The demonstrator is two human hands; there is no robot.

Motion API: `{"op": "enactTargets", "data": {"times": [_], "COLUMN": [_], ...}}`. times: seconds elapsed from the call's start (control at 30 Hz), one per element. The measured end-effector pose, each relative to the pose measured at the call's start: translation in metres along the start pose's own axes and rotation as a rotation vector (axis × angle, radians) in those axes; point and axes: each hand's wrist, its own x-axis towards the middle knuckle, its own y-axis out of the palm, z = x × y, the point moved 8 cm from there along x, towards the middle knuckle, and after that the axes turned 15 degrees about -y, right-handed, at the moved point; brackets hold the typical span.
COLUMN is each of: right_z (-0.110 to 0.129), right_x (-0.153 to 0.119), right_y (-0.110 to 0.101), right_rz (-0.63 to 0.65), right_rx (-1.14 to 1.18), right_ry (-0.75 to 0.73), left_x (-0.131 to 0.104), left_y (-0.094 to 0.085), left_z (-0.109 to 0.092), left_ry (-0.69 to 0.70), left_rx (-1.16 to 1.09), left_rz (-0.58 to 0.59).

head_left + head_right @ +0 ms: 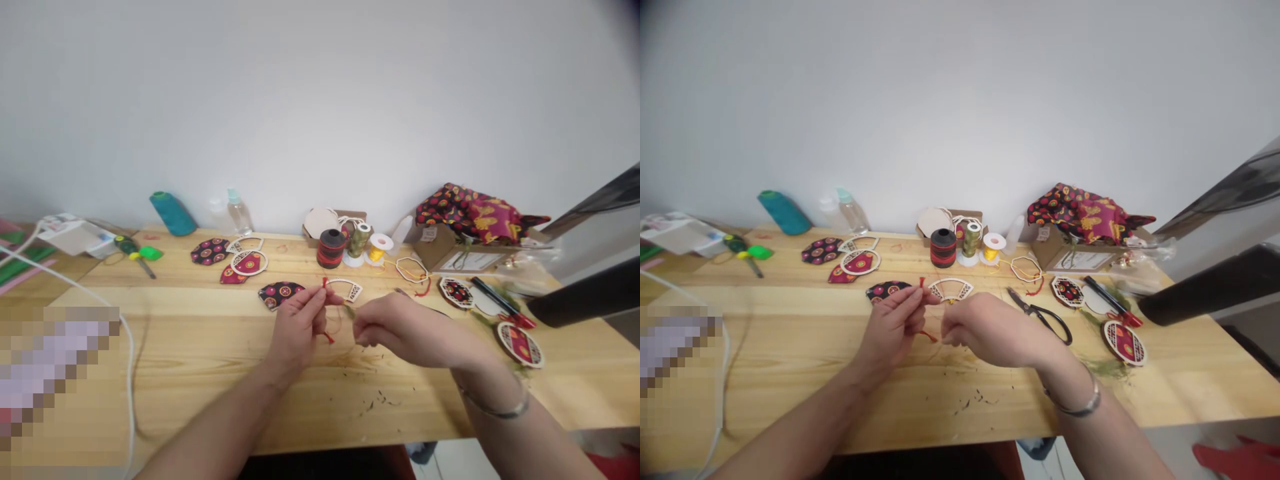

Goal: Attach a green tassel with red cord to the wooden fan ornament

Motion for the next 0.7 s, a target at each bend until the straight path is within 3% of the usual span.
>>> {"op": "enactTargets", "data": {"times": [0.17,0.37,0.53,0.7], "right_z": [-0.034,-0.051,-0.059,-0.090], "right_x": [0.016,0.014,0.012,0.004], "right_y": [0.019,0.025,0.024,0.016], "right_rz": [-0.060,-0.106,-0.288,-0.624], "right_rx": [-0.231,-0.364,-0.201,0.138], "right_ry": [0.032,0.034,-0.013,0.166], "left_x": [0.005,0.008,0.009,0.008], "left_y": [0.008,0.004,0.003,0.000], "left_z": [0.031,0.039,0.039,0.032], "left_ry": [-0.243,-0.310,-0.296,-0.238], "left_rx": [0.205,0.268,0.265,0.185], "left_rz": [0.042,0.017,0.000,-0.059]}}
